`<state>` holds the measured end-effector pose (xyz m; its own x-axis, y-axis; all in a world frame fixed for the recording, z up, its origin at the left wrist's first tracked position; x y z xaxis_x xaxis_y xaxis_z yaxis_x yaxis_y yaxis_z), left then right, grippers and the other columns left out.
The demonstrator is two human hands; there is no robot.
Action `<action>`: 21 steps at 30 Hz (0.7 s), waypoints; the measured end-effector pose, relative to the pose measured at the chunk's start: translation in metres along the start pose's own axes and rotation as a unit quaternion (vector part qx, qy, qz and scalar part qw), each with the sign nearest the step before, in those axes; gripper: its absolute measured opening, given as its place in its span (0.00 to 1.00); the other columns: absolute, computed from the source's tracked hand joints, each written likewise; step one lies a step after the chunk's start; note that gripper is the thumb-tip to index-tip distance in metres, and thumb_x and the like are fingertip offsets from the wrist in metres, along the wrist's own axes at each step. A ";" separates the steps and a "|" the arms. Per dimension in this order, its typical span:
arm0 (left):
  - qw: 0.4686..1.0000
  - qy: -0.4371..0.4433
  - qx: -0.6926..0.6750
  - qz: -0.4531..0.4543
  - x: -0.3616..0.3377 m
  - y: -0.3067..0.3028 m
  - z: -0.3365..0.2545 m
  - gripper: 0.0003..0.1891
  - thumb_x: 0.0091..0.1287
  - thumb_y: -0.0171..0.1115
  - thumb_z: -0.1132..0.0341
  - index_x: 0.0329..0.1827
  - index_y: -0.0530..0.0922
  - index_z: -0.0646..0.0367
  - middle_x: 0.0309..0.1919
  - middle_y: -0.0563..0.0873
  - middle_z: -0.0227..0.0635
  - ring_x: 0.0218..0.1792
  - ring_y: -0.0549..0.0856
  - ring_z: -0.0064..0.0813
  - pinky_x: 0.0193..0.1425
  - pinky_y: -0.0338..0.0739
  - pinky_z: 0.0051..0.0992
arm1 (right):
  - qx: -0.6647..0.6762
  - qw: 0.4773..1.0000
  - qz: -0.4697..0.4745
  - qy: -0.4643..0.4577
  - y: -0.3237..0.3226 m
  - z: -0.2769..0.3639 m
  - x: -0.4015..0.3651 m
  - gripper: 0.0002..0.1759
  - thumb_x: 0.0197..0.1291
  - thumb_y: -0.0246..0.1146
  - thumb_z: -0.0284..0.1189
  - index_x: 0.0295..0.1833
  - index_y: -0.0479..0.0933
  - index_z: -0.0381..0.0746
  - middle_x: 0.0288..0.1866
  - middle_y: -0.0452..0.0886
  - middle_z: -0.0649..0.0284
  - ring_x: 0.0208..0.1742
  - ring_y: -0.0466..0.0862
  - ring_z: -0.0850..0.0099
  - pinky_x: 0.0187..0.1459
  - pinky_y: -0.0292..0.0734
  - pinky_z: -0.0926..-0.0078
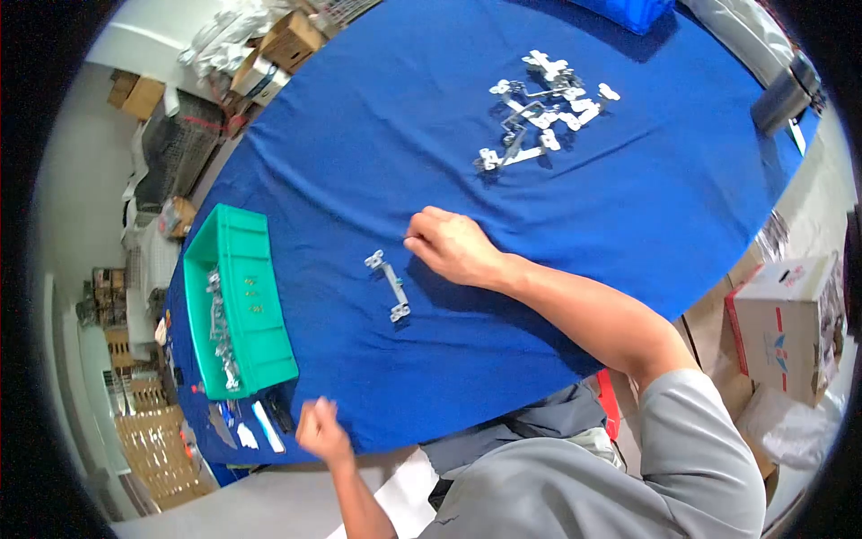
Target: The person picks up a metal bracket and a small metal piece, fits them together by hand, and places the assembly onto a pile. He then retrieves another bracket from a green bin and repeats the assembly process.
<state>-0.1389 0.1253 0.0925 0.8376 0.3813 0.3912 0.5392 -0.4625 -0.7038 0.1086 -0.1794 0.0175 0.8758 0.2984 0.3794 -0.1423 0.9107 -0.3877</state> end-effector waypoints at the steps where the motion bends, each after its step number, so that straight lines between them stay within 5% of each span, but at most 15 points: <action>1: 0.999 0.042 0.008 0.030 0.018 0.027 -0.021 0.10 0.73 0.66 0.74 0.31 0.83 0.68 0.28 0.86 0.42 0.29 0.83 0.31 0.36 0.78 0.31 | 0.002 1.000 -0.004 -0.007 -0.001 0.001 0.000 0.10 0.71 0.63 0.33 0.43 0.80 0.36 0.39 0.82 0.50 0.44 0.85 0.49 0.47 0.80 0.52; 2: 0.995 0.085 0.011 0.044 0.036 0.053 -0.040 0.04 0.70 0.68 0.74 0.41 0.87 0.68 0.36 0.90 0.44 0.38 0.88 0.35 0.47 0.81 0.33 | 0.004 1.000 -0.009 -0.011 -0.002 0.002 0.000 0.10 0.71 0.63 0.32 0.43 0.80 0.35 0.38 0.82 0.50 0.43 0.85 0.49 0.46 0.80 0.53; 5: 0.988 0.130 0.014 0.080 0.081 0.122 -0.056 0.18 0.70 0.73 0.66 0.59 0.86 0.66 0.57 0.89 0.48 0.61 0.85 0.45 0.70 0.76 0.39 | 0.011 1.000 -0.003 -0.007 -0.002 0.000 0.001 0.11 0.71 0.63 0.35 0.42 0.80 0.37 0.40 0.82 0.48 0.42 0.85 0.45 0.45 0.80 0.46; 8: 0.976 0.157 0.076 0.129 0.094 0.180 -0.064 0.25 0.67 0.75 0.60 0.61 0.84 0.69 0.67 0.83 0.52 0.72 0.77 0.51 0.78 0.69 0.44 | 0.012 1.000 -0.005 -0.004 -0.001 -0.002 0.001 0.12 0.72 0.63 0.35 0.42 0.80 0.36 0.40 0.82 0.49 0.42 0.85 0.45 0.45 0.80 0.46; 13: 0.981 0.094 -0.061 0.158 0.100 0.210 -0.083 0.16 0.67 0.73 0.68 0.55 0.87 0.68 0.58 0.89 0.53 0.64 0.86 0.45 0.72 0.76 0.39 | 0.012 1.000 -0.004 -0.003 -0.004 0.002 0.002 0.11 0.71 0.64 0.34 0.42 0.80 0.36 0.38 0.82 0.49 0.41 0.85 0.46 0.44 0.80 0.48; 14: 0.979 0.126 -0.068 0.146 0.101 0.215 -0.089 0.12 0.69 0.70 0.72 0.53 0.87 0.66 0.53 0.92 0.46 0.56 0.90 0.37 0.65 0.81 0.34 | 0.012 1.000 0.000 -0.005 -0.004 0.002 0.002 0.11 0.71 0.64 0.34 0.42 0.80 0.36 0.38 0.82 0.49 0.41 0.85 0.46 0.44 0.80 0.48; 16: 0.972 0.031 -0.180 0.150 0.100 0.227 -0.081 0.08 0.71 0.66 0.75 0.49 0.87 0.66 0.47 0.93 0.43 0.51 0.92 0.35 0.59 0.83 0.32 | 0.009 1.000 0.001 -0.005 -0.004 0.003 0.002 0.11 0.71 0.64 0.34 0.42 0.79 0.36 0.38 0.82 0.49 0.40 0.85 0.46 0.43 0.79 0.47; 18: 0.942 0.025 -0.303 0.144 0.100 0.233 -0.085 0.07 0.79 0.59 0.75 0.53 0.83 0.65 0.42 0.92 0.35 0.42 0.89 0.21 0.48 0.81 0.23 | 0.011 1.000 0.005 -0.003 -0.006 0.005 0.003 0.11 0.71 0.64 0.33 0.42 0.79 0.36 0.38 0.82 0.49 0.40 0.84 0.45 0.42 0.78 0.47; 21: 0.925 0.038 -0.349 0.144 0.100 0.237 -0.085 0.08 0.81 0.55 0.75 0.54 0.82 0.63 0.41 0.91 0.33 0.40 0.88 0.19 0.43 0.81 0.21 | 0.043 0.999 -0.008 -0.007 -0.005 0.006 0.005 0.09 0.71 0.65 0.29 0.43 0.79 0.33 0.35 0.82 0.49 0.34 0.84 0.53 0.37 0.76 0.56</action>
<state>0.0796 -0.0140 0.0150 0.9449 0.1172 0.3058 0.1961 -0.9503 -0.2417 0.1107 -0.1805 0.0266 0.8714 0.2874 0.3976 -0.1686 0.9365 -0.3076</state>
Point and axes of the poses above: each hand's wrist, its own x-axis towards the middle knuckle, its own y-axis out of the palm, z = x × y, the point moved 7 cm from there along x, towards the middle knuckle
